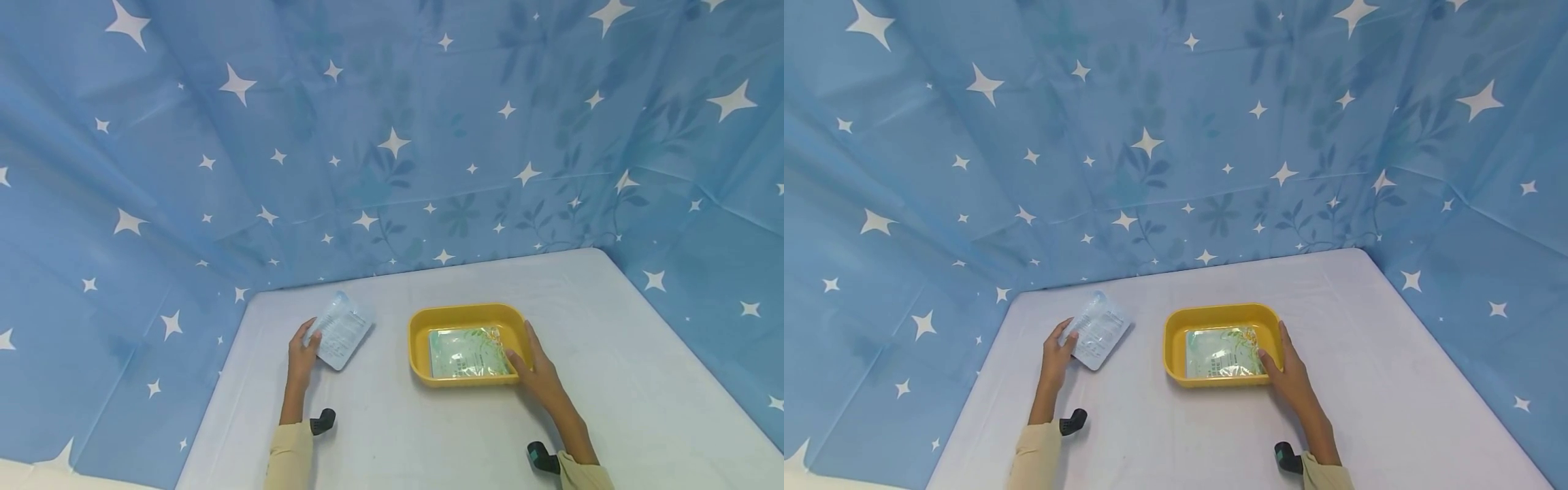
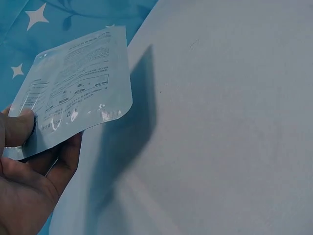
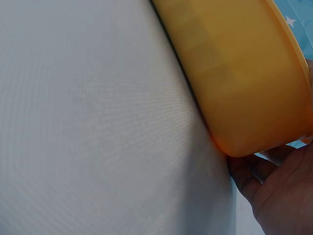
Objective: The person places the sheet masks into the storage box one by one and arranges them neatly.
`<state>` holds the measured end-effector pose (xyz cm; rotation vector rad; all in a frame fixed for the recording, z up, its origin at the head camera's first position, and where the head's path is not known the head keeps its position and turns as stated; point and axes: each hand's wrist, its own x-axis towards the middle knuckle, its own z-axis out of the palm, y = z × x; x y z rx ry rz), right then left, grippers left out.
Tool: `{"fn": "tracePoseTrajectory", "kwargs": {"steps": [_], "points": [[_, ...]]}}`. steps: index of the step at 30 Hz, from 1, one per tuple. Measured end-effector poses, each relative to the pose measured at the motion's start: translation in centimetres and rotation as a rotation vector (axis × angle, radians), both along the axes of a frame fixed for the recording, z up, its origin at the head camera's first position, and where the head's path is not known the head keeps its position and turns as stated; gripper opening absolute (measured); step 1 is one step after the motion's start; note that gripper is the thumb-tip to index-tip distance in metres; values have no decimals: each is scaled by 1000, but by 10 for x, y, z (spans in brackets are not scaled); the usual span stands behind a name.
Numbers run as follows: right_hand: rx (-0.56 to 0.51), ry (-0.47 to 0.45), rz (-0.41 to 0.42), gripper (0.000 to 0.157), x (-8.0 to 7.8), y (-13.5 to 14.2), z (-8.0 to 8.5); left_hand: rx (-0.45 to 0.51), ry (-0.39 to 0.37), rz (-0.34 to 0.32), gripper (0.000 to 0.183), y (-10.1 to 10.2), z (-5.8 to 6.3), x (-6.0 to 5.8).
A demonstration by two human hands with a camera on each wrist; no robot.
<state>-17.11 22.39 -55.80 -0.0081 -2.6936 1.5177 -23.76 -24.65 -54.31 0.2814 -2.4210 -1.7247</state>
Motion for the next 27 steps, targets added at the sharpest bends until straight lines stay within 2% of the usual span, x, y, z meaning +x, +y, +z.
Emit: {"fn": "tracePoseTrajectory", "kwargs": {"steps": [5,11,18,24,27], "points": [[3,1,-1,83,0,1,0,46,22,-92,41,16,3,-3],[10,-3,-2,84,1,2,1,111,23,-166,39,37,6,-8],[5,-3,2,84,0,2,1,189,41,-250,36,66,14,-11],[8,10,0,83,-1,2,-1,210,73,-326,37,92,20,-16],[10,15,0,83,-2,2,-2,183,81,-353,37,105,22,-19]]}}
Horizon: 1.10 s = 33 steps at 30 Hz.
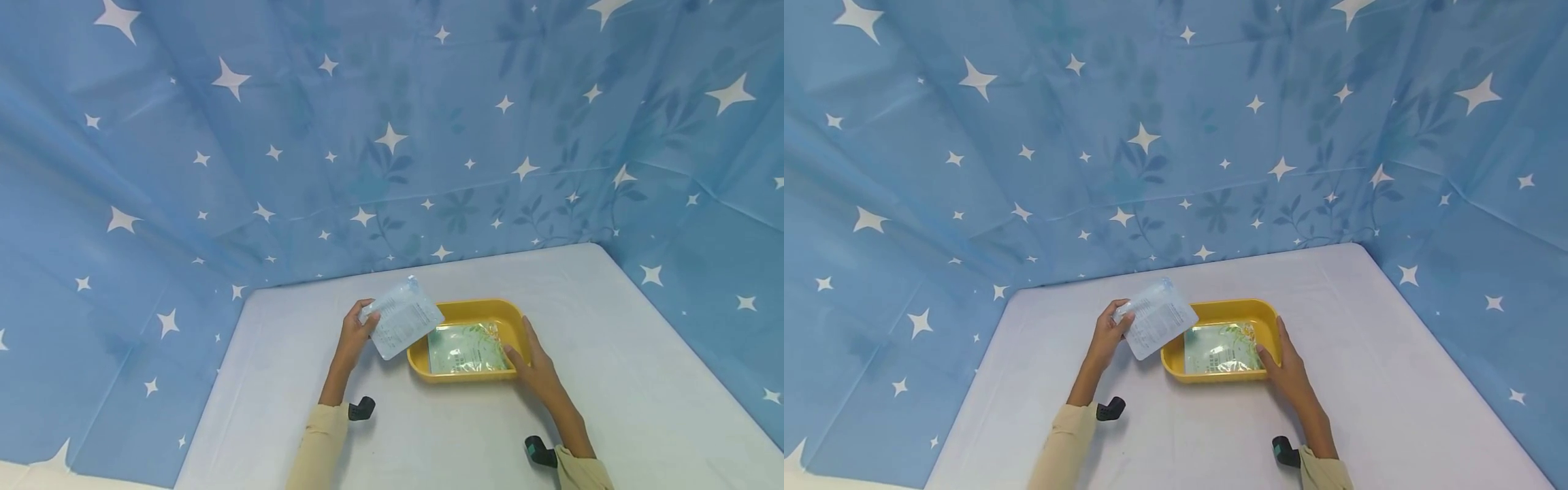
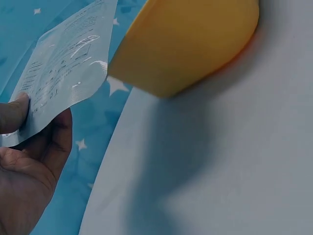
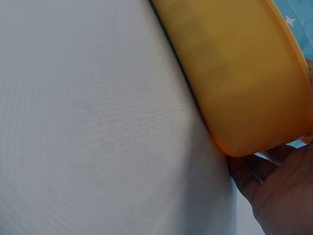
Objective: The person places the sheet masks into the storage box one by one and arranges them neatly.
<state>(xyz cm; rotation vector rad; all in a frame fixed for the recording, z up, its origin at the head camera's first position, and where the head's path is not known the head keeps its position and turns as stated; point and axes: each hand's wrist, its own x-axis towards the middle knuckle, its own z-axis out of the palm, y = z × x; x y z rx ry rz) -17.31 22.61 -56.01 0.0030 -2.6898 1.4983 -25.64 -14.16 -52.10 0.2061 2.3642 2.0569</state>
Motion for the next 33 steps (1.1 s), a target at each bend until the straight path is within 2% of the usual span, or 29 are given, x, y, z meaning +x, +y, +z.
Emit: {"fn": "tracePoseTrajectory", "kwargs": {"steps": [11,15,21,29,33], "points": [[11,-9,0,82,0,-1,1,-70,76,-134,36,42,4,-3],[7,-6,4,82,0,-1,2,-90,102,-159,35,55,4,-5],[3,-5,2,82,0,0,1,-203,187,-188,30,70,3,-4],[5,-30,2,83,0,-1,1,-391,205,-255,37,87,-1,2],[2,-19,7,83,-1,0,2,-447,211,-298,36,95,-1,3]]}}
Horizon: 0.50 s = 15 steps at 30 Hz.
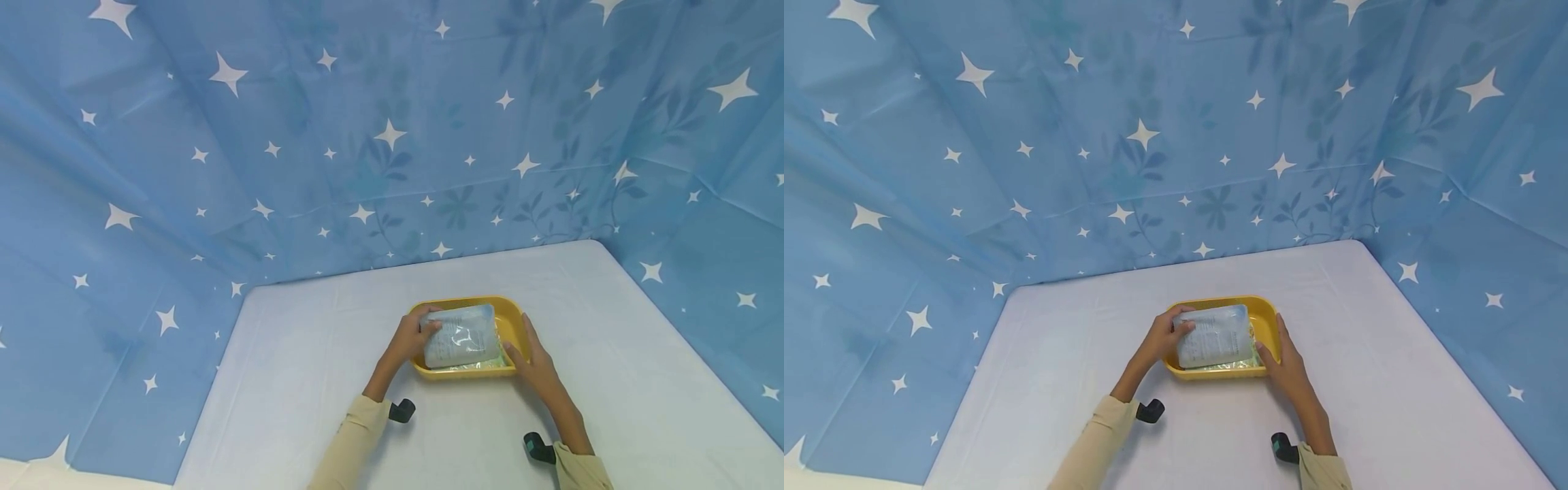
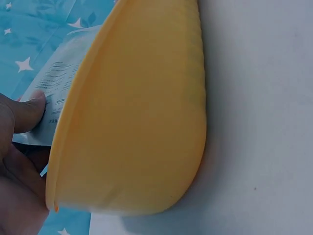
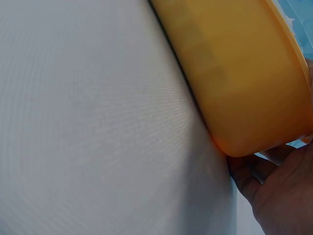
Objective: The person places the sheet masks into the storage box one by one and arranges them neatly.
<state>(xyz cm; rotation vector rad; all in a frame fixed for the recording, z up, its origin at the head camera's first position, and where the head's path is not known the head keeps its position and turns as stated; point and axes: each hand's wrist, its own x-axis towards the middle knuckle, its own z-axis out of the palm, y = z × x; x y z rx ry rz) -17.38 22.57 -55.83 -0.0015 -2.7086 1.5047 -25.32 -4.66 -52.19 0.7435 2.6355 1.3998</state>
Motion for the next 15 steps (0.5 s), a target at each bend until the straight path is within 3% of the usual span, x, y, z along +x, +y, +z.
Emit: {"fn": "tracePoseTrajectory", "kwargs": {"steps": [6,15], "points": [[-10,17,2,83,-1,0,0,-82,23,-32,31,7,0,1],[5,-6,-5,83,-1,0,-1,-246,32,13,36,13,0,6]]}}
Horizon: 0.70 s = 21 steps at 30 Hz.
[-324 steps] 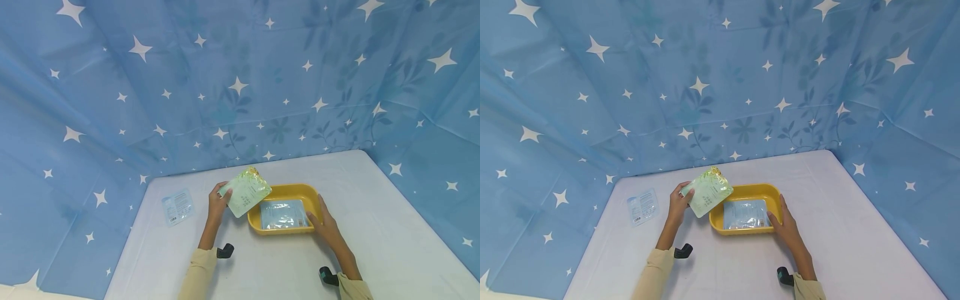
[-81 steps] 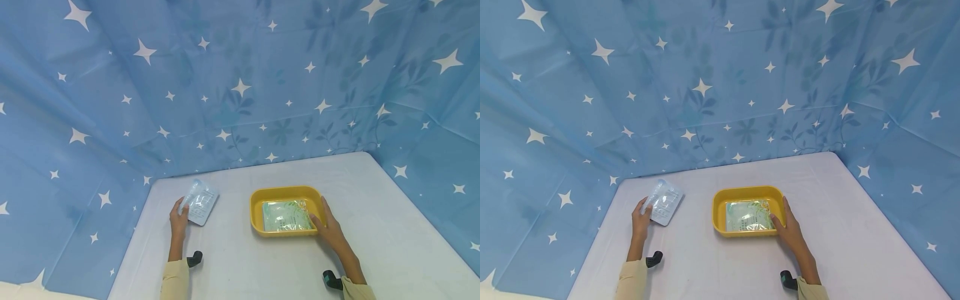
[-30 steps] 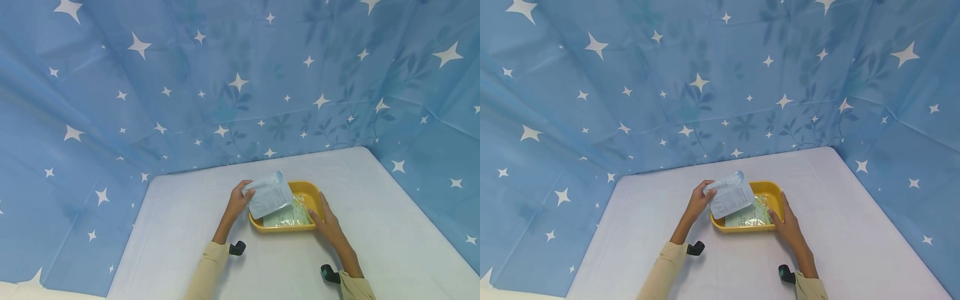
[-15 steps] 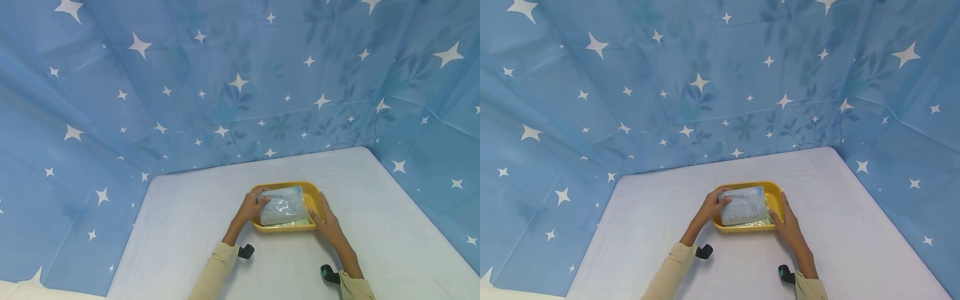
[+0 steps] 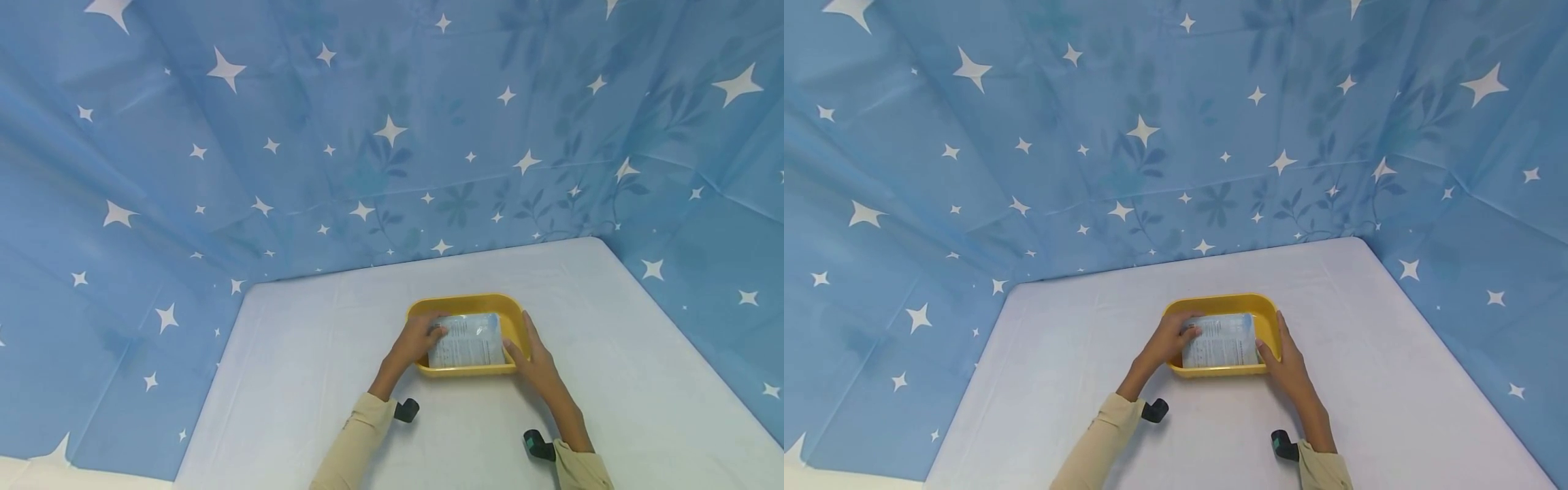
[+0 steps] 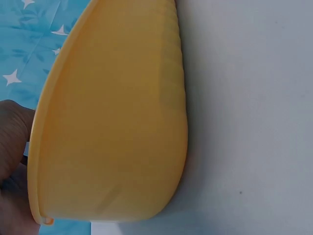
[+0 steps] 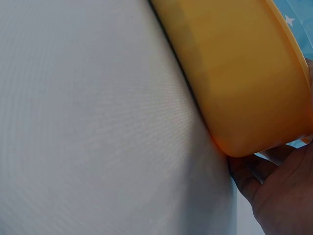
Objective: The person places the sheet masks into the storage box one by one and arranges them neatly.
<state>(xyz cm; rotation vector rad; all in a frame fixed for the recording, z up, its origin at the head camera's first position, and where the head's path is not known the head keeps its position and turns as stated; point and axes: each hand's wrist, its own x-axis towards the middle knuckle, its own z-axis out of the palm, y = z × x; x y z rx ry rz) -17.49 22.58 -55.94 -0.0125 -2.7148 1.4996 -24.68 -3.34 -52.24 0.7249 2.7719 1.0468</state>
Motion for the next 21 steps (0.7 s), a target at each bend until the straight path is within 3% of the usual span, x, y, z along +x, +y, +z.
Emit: {"fn": "tracePoseTrajectory", "kwargs": {"steps": [7,15,21], "points": [[-3,-1,1,83,1,0,1,-56,55,19,40,3,1,5],[-8,16,0,83,1,0,1,-216,161,12,42,6,-5,5],[-6,18,2,83,1,-1,2,-234,171,15,38,7,-7,6]]}}
